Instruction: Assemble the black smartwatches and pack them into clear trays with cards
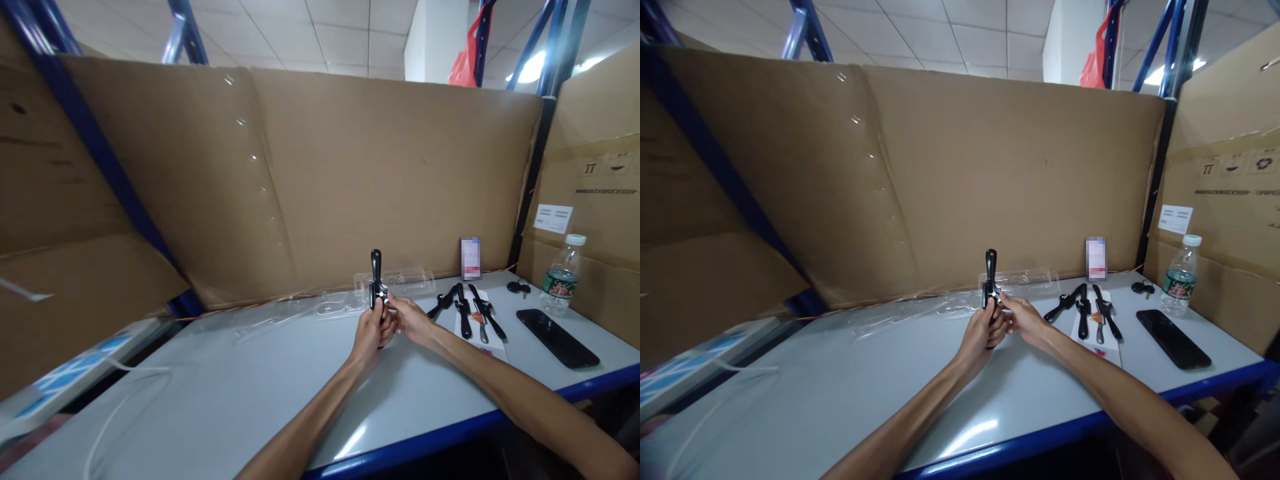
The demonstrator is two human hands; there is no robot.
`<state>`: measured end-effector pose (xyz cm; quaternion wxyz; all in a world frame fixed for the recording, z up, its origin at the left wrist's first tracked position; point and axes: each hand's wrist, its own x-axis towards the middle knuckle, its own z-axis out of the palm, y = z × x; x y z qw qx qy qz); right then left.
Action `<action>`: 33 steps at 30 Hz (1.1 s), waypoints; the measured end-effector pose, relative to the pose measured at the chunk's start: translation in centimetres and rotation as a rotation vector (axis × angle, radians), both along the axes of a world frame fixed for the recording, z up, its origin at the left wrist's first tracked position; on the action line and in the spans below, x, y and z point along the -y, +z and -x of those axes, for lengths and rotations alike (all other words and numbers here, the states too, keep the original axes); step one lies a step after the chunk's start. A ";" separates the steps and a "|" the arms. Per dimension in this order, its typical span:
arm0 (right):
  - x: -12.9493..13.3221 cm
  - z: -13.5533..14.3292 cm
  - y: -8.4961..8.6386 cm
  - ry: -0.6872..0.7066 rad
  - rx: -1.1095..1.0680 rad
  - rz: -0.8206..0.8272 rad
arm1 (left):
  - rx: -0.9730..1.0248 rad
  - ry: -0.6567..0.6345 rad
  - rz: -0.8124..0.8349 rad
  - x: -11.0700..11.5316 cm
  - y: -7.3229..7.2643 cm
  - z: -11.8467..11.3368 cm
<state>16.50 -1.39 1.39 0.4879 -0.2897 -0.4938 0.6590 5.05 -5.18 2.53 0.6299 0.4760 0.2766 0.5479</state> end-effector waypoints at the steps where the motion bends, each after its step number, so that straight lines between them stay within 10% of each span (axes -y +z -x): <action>1: 0.0 0.0 0.0 -0.016 0.015 -0.008 | -0.007 -0.012 0.018 -0.1 -0.1 0.1; 8: -0.1 -0.6 1.4 -0.304 0.344 -0.252 | -0.271 0.364 -0.016 -2.1 -1.6 0.8; 12: 0.0 -0.7 1.4 -0.199 0.417 -0.106 | -0.414 0.525 -0.176 -2.6 -2.2 1.0; 22: 0.3 -0.9 2.3 0.020 -0.057 0.423 | -0.702 0.499 -0.292 -1.8 -2.2 1.3; 29: -0.2 -1.1 1.2 -0.060 0.199 0.143 | -0.476 0.396 -0.203 -2.4 -2.5 0.8; 33: -0.6 -1.4 1.1 -0.235 0.233 -0.060 | -0.238 0.132 0.069 -2.6 -2.4 0.9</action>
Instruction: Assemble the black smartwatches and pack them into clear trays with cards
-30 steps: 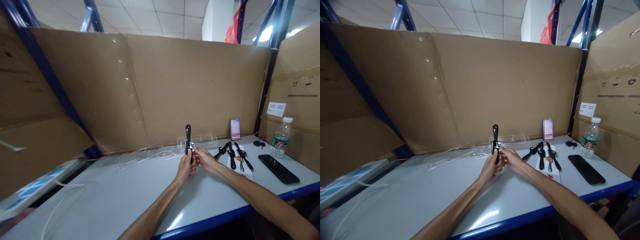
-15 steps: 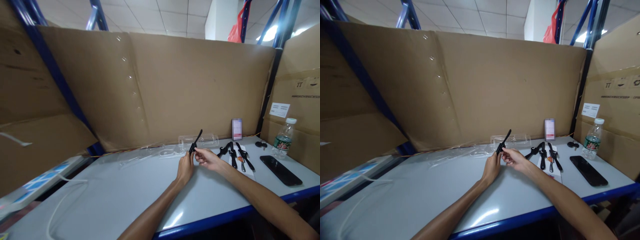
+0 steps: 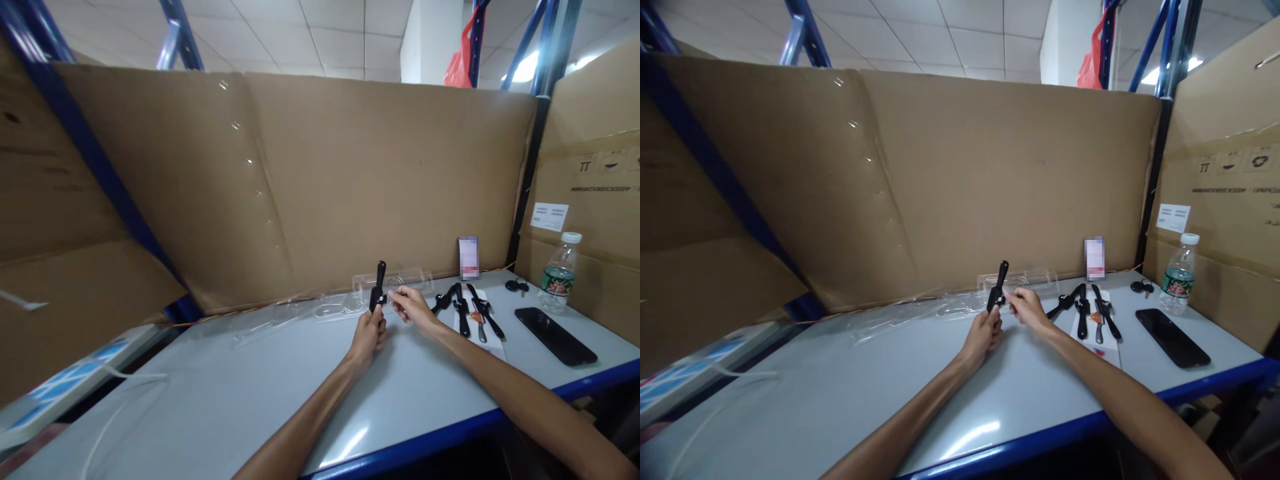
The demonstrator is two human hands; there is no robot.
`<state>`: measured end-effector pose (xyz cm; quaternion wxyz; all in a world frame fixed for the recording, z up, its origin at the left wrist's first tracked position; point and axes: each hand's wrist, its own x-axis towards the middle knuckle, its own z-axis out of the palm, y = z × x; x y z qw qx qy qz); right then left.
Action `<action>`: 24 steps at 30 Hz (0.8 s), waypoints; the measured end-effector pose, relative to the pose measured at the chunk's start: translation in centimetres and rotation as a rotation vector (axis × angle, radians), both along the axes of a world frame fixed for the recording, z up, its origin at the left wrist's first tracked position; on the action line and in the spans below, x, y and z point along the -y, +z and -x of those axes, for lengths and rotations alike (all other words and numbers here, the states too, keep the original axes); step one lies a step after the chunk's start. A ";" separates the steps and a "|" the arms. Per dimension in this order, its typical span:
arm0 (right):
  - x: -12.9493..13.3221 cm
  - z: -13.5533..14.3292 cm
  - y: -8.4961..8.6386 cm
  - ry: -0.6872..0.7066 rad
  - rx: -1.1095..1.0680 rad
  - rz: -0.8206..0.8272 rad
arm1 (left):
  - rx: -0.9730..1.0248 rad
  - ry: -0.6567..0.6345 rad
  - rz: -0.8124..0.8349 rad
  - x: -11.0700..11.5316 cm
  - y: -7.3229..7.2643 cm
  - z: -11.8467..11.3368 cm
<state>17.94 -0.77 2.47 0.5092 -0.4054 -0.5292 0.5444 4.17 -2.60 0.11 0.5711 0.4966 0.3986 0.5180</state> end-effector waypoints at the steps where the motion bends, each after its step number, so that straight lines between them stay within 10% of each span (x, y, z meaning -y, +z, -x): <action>1: -0.1 -0.1 0.0 -0.007 -0.015 -0.019 | 0.062 -0.077 0.053 0.0 0.1 0.1; 12: -0.1 -0.6 -0.2 0.250 -0.034 -0.002 | 0.288 -0.454 0.271 1.1 2.6 1.6; 24: -0.1 -0.4 0.0 0.208 -0.040 -0.045 | 0.233 -0.406 0.209 1.2 2.4 1.0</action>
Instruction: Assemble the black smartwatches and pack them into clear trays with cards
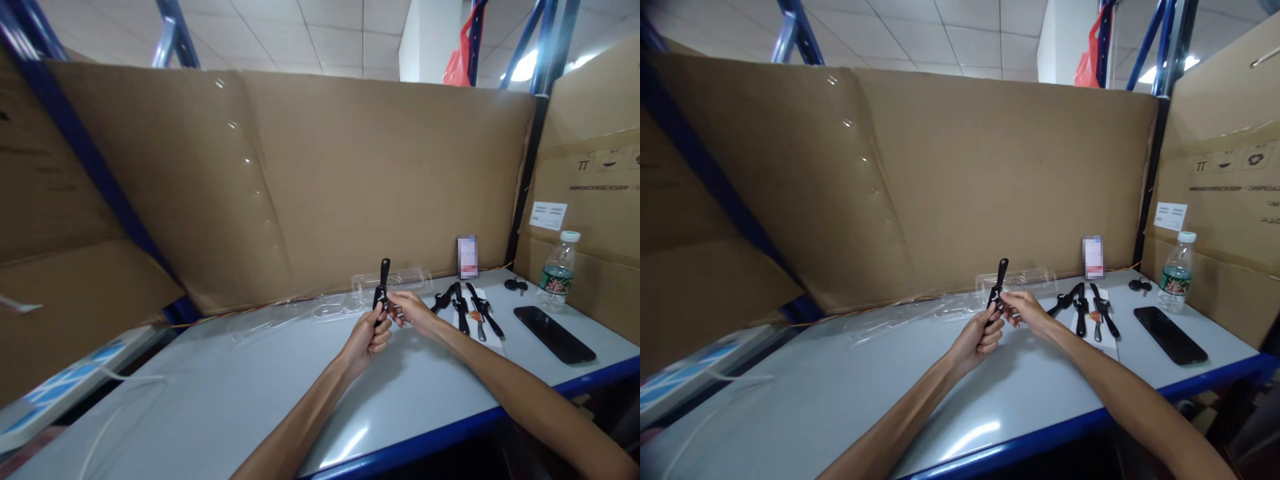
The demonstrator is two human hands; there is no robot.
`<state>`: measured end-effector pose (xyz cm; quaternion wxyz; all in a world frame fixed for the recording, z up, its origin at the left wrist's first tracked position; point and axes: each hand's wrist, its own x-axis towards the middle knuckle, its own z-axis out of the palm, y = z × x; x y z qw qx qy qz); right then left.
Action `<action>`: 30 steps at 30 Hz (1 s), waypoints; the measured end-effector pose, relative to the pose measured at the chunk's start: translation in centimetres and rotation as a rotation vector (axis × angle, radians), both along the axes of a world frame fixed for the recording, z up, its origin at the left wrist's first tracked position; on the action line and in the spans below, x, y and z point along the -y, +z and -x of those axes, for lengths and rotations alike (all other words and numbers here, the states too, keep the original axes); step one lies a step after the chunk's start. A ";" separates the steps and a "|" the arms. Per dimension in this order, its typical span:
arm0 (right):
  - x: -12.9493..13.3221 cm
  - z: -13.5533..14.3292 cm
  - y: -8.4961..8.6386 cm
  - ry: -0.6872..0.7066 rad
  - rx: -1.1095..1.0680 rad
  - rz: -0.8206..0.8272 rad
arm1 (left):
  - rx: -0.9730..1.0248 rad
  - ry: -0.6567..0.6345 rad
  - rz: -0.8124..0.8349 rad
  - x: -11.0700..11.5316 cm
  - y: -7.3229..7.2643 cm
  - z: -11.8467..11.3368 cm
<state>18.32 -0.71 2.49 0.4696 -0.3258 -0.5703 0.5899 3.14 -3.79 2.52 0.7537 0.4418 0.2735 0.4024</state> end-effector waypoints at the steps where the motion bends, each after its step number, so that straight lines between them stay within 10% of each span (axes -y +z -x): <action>1: -0.1 0.0 -0.1 -0.012 -0.003 0.006 | -0.008 0.007 -0.016 0.1 -0.1 -0.2; 30: 0.1 1.1 -1.4 0.001 -0.183 0.202 | -0.165 0.274 -0.188 0.6 -1.0 -1.4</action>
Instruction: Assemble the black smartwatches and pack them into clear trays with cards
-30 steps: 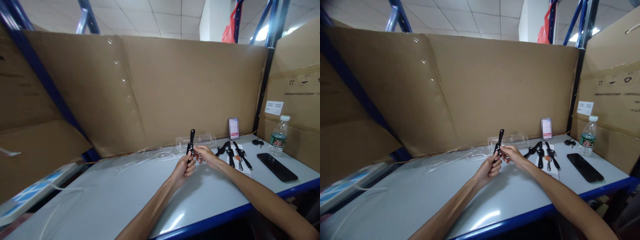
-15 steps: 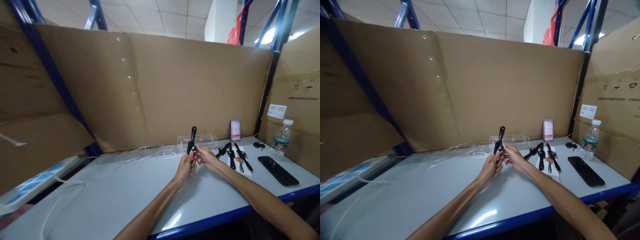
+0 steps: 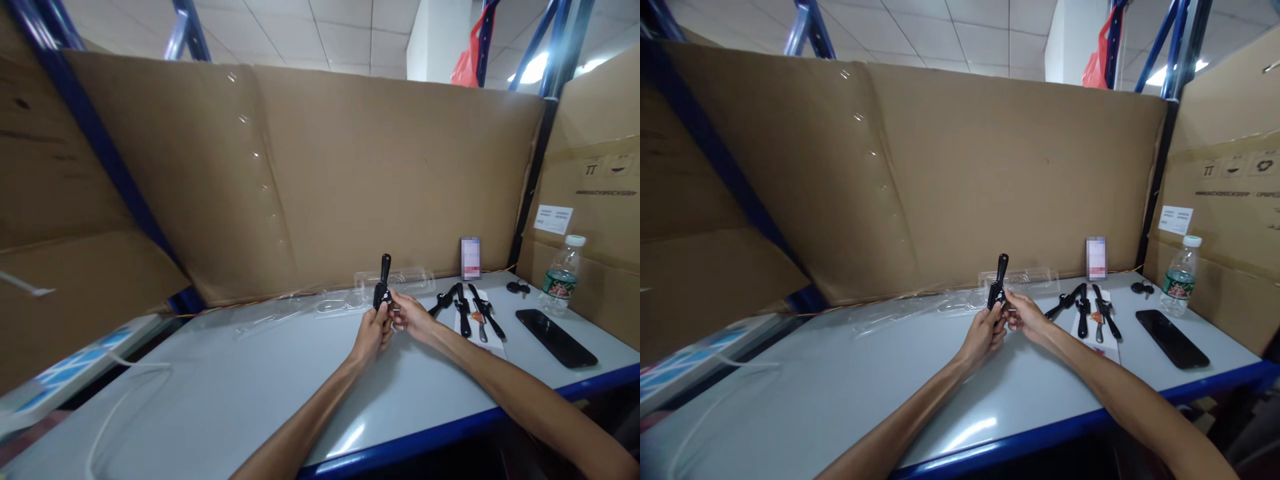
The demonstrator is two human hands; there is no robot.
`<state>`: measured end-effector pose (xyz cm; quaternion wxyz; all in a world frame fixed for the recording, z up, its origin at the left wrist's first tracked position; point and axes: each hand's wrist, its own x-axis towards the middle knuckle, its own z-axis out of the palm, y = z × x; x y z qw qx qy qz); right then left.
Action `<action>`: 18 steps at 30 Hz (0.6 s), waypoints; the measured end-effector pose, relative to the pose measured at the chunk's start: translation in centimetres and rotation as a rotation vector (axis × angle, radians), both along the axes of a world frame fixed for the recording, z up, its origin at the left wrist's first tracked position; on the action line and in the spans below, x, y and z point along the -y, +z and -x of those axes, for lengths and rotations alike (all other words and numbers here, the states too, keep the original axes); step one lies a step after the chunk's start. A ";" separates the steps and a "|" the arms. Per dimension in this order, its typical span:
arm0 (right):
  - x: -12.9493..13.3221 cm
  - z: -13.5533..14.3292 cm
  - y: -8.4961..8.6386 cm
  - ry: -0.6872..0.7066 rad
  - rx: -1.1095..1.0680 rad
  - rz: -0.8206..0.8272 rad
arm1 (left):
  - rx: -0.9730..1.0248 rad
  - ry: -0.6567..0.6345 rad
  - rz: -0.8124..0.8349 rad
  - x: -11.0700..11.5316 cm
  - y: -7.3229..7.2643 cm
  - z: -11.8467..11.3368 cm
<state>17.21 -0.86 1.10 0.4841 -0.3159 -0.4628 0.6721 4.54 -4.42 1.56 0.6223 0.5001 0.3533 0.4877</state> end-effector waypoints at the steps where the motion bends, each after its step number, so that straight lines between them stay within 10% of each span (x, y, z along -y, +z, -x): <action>1: 0.0 0.1 0.0 -0.005 0.009 0.003 | -0.011 0.008 -0.008 -0.1 -0.1 0.0; 6: 0.2 0.1 0.8 -0.034 0.176 -0.090 | -0.096 0.086 -0.078 -1.1 -1.1 0.1; 12: 0.6 -0.5 1.5 -0.471 0.747 -0.645 | -0.434 0.428 -0.319 -2.4 -2.0 0.7; 18: 0.8 -0.3 1.4 -0.399 0.821 -0.693 | -0.571 0.505 -0.509 -2.3 -2.1 1.0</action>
